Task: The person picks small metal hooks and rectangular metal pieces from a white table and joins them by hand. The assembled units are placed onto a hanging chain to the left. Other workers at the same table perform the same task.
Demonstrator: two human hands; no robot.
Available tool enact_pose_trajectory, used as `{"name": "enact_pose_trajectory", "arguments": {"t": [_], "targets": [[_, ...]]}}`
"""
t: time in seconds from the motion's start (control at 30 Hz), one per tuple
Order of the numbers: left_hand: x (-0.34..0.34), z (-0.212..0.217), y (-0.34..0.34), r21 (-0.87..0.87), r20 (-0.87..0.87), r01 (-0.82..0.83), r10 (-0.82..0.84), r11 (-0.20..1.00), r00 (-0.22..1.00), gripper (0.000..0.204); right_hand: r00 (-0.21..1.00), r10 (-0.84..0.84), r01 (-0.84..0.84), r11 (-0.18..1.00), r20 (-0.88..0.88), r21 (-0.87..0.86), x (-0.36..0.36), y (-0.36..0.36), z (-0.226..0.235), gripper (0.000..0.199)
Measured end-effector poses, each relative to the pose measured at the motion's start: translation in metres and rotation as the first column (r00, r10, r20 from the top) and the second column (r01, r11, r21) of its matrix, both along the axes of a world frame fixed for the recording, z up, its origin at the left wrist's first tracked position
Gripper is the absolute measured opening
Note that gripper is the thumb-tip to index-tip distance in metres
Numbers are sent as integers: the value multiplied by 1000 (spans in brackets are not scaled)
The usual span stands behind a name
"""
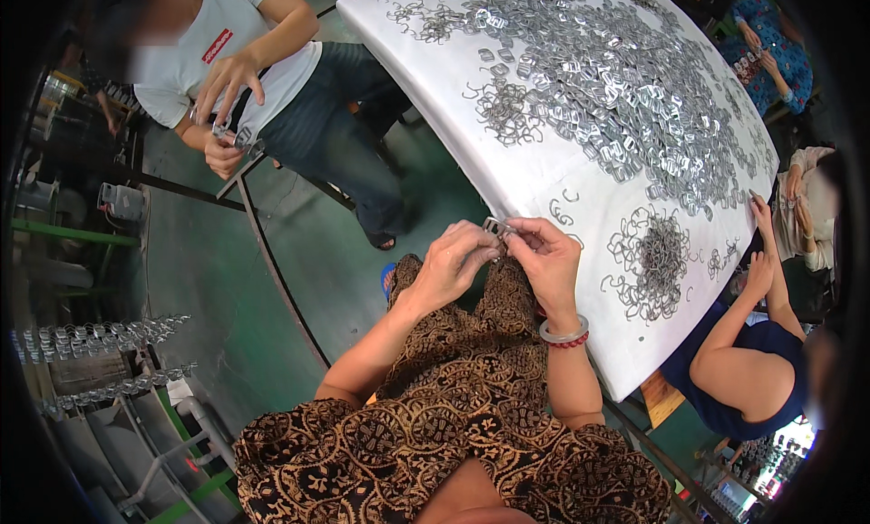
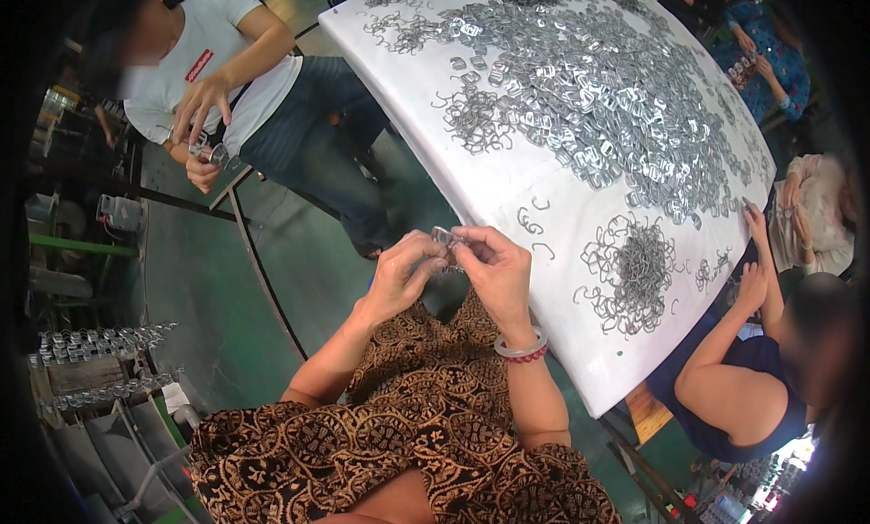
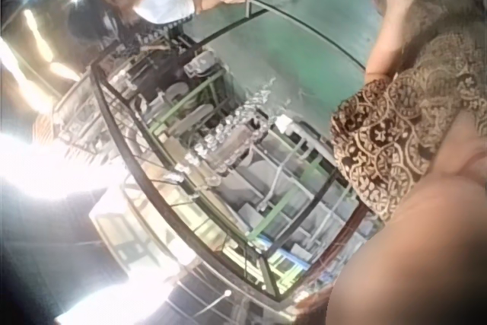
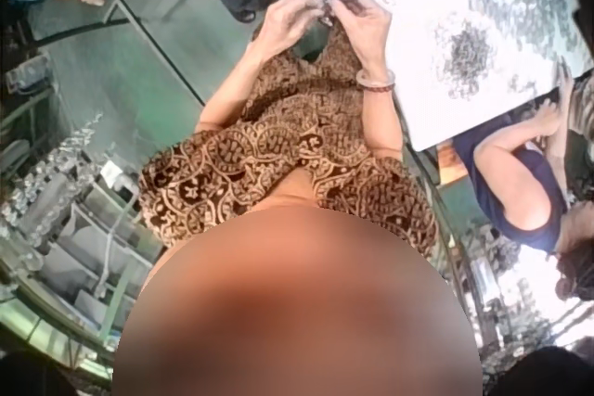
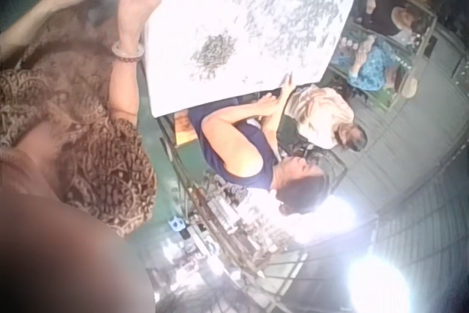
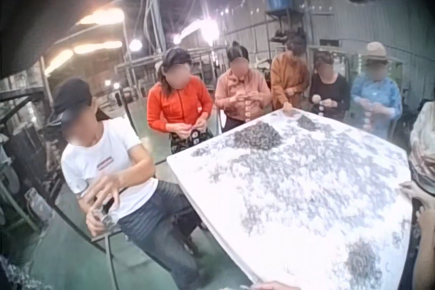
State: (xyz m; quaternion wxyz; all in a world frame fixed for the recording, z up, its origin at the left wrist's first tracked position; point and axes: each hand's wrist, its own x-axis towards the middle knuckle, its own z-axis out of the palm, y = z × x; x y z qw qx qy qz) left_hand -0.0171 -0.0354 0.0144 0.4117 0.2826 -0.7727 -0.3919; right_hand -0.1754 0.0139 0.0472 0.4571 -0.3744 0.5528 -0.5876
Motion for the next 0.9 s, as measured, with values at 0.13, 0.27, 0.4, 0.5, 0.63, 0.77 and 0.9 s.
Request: {"name": "enact_pose_trajectory", "arguments": {"t": [0.13,0.27,0.4,0.5,0.63,0.77,0.9], "targets": [[-4,-14,-4,-2,30,-37,37,999,999,12,1000,6,-7,999,23,45,-11,-5,-7,17],[-5,-31,-7,53,104,-40,34,998,994,12,997,7,-10,1000,83,28,-14,-6,-13,16],[2,-46,-5,317,-114,-130,173,940,978,30,997,30,-27,999,69,-43,-12,-5,-22,17],[12,-56,-45,347,35,-364,376,864,926,25,996,42,-54,985,-76,-162,-12,-7,-29,22],[-8,-61,-141,-13,167,-412,408,911,897,11,978,62,-111,962,-198,-250,-17,-11,-30,18],[-63,-62,-227,-291,271,-244,325,925,906,14,973,101,-145,968,-207,-205,-18,-7,-25,17],[-98,-60,-275,-393,517,-42,258,919,816,14,968,107,-159,962,-228,-220,-18,-1,-22,18]]}}
